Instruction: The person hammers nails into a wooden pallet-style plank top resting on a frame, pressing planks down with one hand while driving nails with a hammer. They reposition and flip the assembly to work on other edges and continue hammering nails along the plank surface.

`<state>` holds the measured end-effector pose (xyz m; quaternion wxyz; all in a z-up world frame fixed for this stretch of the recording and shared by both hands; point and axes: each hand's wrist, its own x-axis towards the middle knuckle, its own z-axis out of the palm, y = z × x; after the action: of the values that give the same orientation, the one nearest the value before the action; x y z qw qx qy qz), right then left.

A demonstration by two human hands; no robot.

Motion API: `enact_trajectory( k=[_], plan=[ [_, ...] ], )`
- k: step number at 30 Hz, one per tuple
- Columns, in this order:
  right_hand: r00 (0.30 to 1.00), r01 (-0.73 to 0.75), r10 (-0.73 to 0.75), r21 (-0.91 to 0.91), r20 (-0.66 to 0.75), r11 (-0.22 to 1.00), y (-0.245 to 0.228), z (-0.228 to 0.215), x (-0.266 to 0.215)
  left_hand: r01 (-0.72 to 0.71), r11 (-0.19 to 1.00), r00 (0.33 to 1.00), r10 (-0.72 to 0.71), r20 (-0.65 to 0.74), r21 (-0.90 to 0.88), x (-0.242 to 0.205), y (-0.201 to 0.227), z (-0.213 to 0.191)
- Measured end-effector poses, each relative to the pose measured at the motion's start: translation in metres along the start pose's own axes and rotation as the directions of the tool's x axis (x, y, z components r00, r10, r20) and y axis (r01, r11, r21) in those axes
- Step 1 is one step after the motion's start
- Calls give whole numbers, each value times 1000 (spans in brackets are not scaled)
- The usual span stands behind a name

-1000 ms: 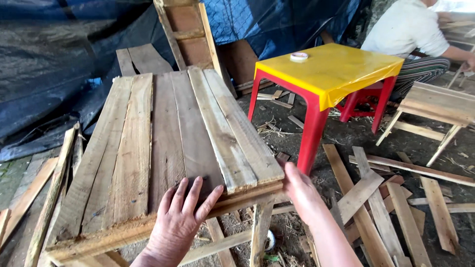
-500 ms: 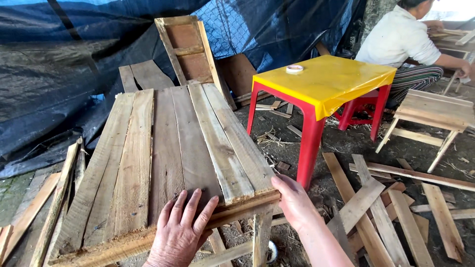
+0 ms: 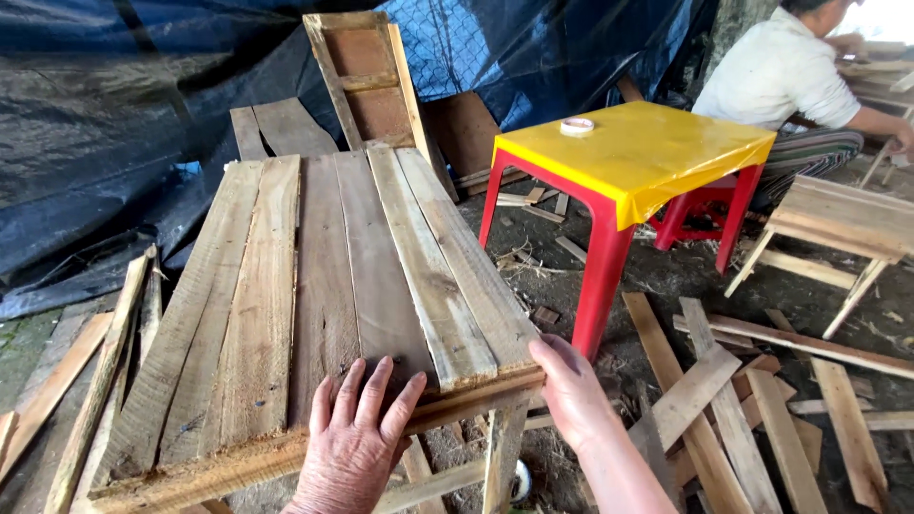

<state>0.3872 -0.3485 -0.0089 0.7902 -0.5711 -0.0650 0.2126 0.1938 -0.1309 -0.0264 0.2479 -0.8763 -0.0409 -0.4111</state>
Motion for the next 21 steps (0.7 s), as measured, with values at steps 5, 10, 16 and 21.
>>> enact_trajectory(
  k=[5,10,16,21],
  plan=[
    [994,-52,55,33,-99,998,3,4,2,49,973,963,15,270,-225,32,31,-3],
    [999,32,-29,127,-24,991,13,1,8,166,906,865,55,498,-389,97,44,-42],
    [999,36,-33,150,-23,988,9,4,5,81,905,989,-21,148,-417,79,72,19],
    [985,-156,161,87,-58,984,-37,22,-29,58,913,974,37,224,-403,80,71,17]
  ],
)
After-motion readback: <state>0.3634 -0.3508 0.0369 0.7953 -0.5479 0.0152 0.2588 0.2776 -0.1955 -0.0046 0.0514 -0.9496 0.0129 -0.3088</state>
